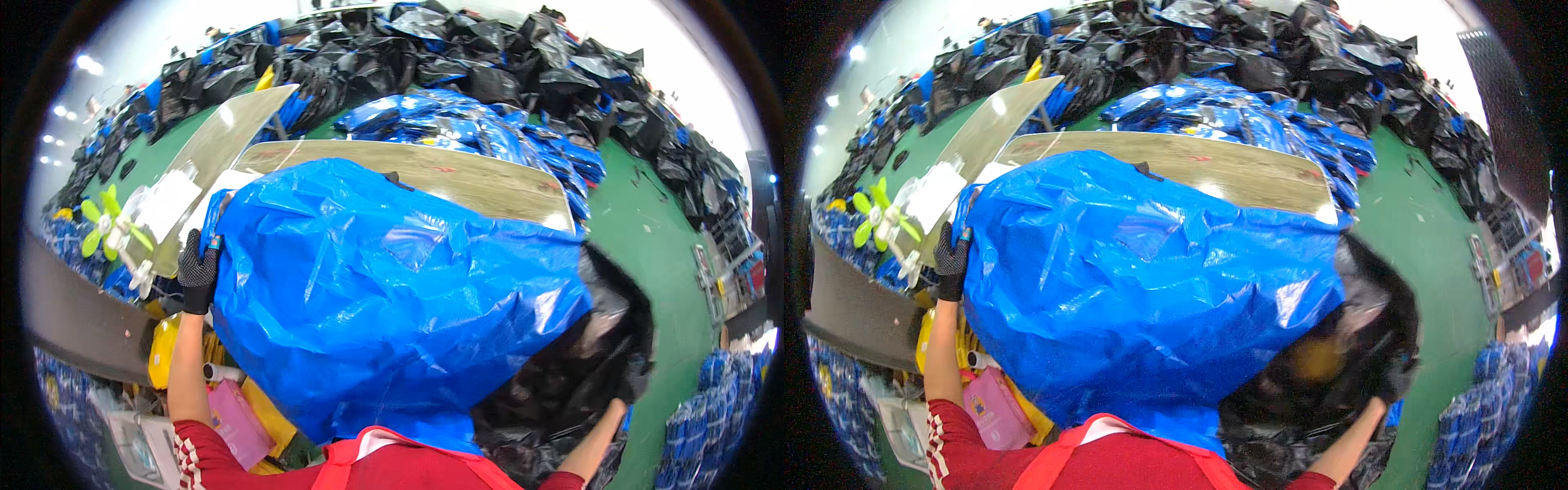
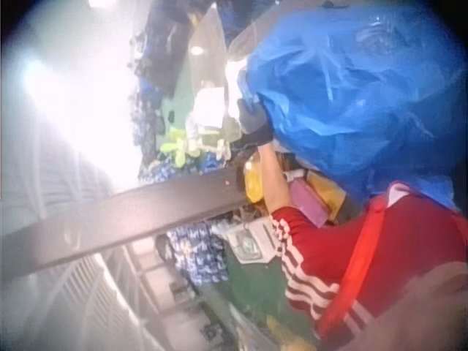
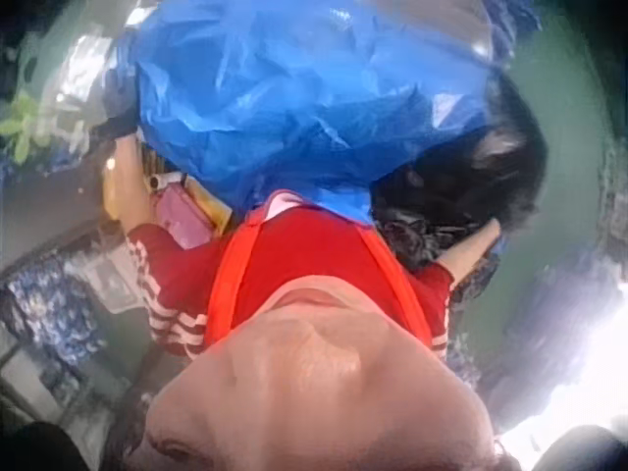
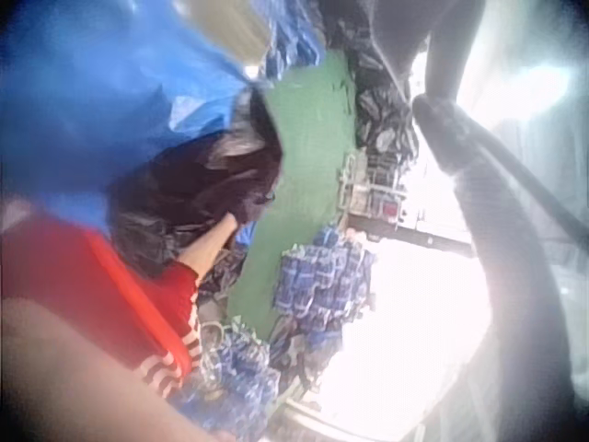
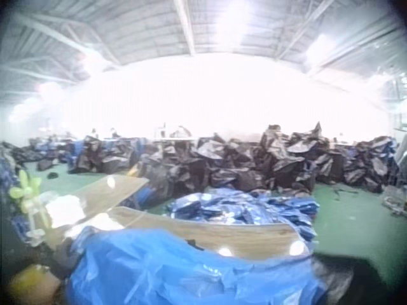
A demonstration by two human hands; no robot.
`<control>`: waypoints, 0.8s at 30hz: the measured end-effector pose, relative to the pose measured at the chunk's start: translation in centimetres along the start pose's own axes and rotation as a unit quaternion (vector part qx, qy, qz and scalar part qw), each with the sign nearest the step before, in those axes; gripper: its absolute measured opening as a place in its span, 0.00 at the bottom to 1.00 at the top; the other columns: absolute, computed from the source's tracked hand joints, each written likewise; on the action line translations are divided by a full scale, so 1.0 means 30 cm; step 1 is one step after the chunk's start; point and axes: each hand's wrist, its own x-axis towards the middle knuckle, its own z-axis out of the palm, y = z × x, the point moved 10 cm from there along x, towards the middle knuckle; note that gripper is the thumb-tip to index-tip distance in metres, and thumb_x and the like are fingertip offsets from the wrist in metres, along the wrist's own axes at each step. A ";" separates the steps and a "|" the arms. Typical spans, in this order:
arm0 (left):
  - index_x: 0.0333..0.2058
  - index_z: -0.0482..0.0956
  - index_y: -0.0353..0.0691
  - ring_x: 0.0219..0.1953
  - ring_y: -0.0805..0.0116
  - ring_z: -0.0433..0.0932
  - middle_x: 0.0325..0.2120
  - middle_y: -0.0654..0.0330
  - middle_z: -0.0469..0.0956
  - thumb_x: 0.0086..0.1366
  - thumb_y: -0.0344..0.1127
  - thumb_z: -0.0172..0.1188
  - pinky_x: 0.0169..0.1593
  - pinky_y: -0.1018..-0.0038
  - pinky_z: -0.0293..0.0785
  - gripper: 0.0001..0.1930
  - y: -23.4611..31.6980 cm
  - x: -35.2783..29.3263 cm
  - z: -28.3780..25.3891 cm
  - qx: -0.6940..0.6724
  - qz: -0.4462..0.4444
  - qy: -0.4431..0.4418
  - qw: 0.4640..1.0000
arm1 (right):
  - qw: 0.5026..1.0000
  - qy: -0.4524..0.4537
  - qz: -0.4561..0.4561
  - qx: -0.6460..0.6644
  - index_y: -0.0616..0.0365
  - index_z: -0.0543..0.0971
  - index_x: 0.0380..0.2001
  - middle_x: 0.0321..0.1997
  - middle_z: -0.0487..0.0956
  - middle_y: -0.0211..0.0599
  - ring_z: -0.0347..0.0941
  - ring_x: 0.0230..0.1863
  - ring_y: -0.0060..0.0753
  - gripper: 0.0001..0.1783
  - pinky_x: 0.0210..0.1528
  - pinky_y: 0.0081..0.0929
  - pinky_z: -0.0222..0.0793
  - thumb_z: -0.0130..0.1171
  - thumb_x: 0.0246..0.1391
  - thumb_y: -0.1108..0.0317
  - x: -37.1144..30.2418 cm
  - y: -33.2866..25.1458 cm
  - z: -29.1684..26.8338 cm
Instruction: The person folds a blue and black tarp on a table, places it into a clear plastic bag, and seals the bag. The person repeats this process for multiple tarps, stacking the packaged items on the table.
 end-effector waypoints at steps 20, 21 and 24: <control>0.66 0.55 0.48 0.67 0.44 0.53 0.66 0.48 0.54 0.65 0.53 0.50 0.68 0.49 0.44 0.34 0.778 -0.302 0.663 0.007 0.433 -0.309 0.847 | 0.933 -0.337 -0.007 -0.131 0.61 0.66 0.60 0.58 0.70 0.59 0.71 0.56 0.58 0.48 0.58 0.44 0.66 0.61 0.43 0.38 0.023 -0.901 0.588; 0.66 0.55 0.51 0.67 0.43 0.51 0.67 0.49 0.53 0.64 0.57 0.49 0.67 0.45 0.41 0.35 0.861 -0.330 0.767 -0.011 0.413 -0.329 0.849 | 0.909 -0.403 -0.040 -0.100 0.52 0.68 0.60 0.57 0.72 0.58 0.71 0.54 0.59 0.39 0.55 0.46 0.67 0.60 0.46 0.46 -0.008 -0.927 0.618; 0.66 0.56 0.55 0.69 0.44 0.47 0.68 0.49 0.51 0.62 0.64 0.48 0.66 0.38 0.35 0.37 0.968 -0.416 0.988 0.068 0.435 -0.315 0.841 | 0.868 -0.394 -0.266 -0.143 0.53 0.78 0.45 0.38 0.80 0.54 0.78 0.41 0.56 0.24 0.46 0.48 0.71 0.53 0.53 0.48 -0.006 -1.009 0.594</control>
